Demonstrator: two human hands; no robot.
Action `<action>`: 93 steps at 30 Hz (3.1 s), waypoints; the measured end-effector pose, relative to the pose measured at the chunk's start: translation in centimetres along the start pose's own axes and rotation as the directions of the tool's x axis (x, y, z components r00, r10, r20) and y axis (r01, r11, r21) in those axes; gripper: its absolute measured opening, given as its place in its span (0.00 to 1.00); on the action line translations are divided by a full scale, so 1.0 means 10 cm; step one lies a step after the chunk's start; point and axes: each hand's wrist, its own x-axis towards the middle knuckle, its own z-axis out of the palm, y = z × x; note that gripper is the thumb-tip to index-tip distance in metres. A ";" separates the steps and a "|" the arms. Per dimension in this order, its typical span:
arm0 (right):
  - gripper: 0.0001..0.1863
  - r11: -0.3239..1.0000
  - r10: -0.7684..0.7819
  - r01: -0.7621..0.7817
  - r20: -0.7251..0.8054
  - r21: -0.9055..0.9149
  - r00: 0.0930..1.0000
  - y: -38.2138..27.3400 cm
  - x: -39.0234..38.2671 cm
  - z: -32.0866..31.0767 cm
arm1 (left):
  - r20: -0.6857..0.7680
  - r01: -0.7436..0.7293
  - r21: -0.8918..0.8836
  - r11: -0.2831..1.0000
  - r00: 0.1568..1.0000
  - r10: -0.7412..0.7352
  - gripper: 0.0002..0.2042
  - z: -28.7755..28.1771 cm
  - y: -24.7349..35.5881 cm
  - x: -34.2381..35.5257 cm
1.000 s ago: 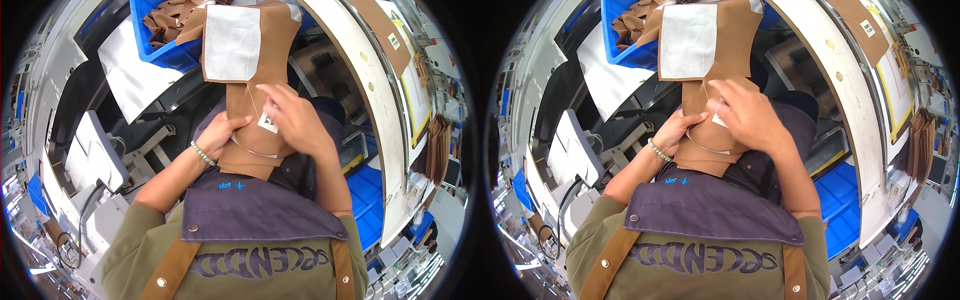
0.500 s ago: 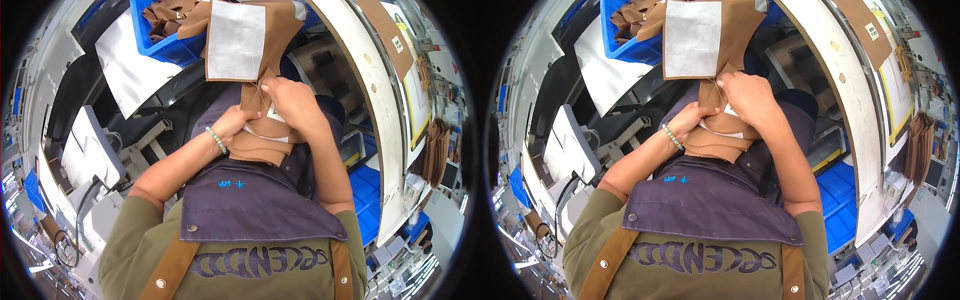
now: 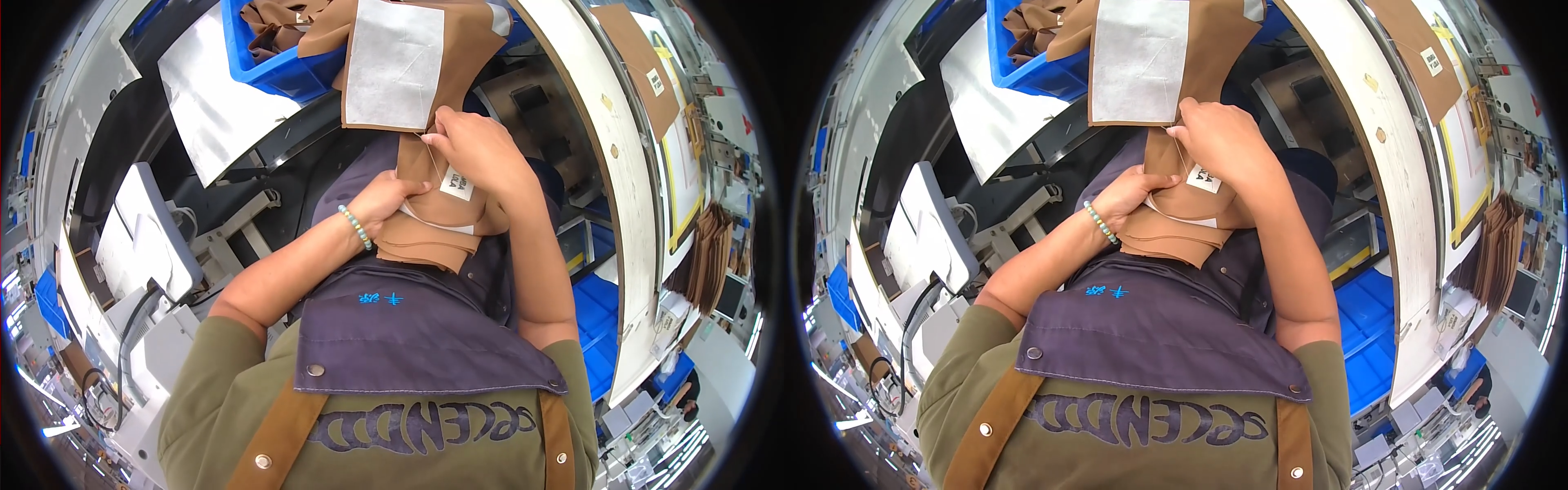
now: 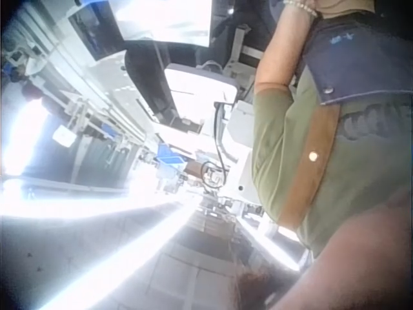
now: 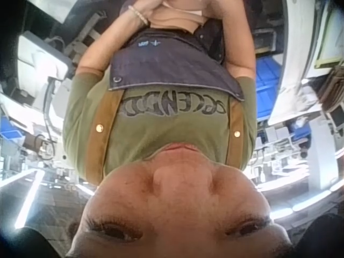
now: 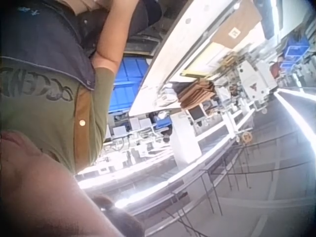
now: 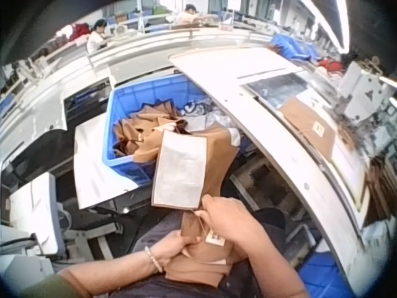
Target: Trimming excess material and thread from leather bag components using small scissors.
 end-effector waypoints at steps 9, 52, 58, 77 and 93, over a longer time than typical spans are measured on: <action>0.15 0.989 -0.055 0.044 0.075 0.145 0.996 0.01 0.07 -0.01 | 0.023 -0.003 -0.040 0.999 1.000 0.004 0.11 -0.04 -0.03 0.06; 0.33 0.993 0.115 -0.095 -0.574 0.065 0.811 0.08 0.57 0.32 | 0.004 -0.067 -0.103 0.992 0.998 0.068 0.14 0.12 -0.09 -0.26; 0.29 0.936 0.229 -0.037 -0.523 0.351 0.821 0.14 0.55 0.35 | 0.007 -0.077 -0.151 0.985 0.997 0.079 0.14 0.10 -0.13 -0.28; 0.35 0.963 0.173 -0.032 -0.523 0.268 0.834 -0.19 0.65 0.39 | 0.018 -0.104 -0.221 0.970 0.994 0.111 0.14 0.03 -0.10 -0.37; 0.06 0.811 0.354 0.118 -0.640 0.574 0.682 0.32 -0.27 -0.54 | -0.003 -0.132 -0.252 0.959 0.991 0.136 0.18 0.01 0.06 -0.38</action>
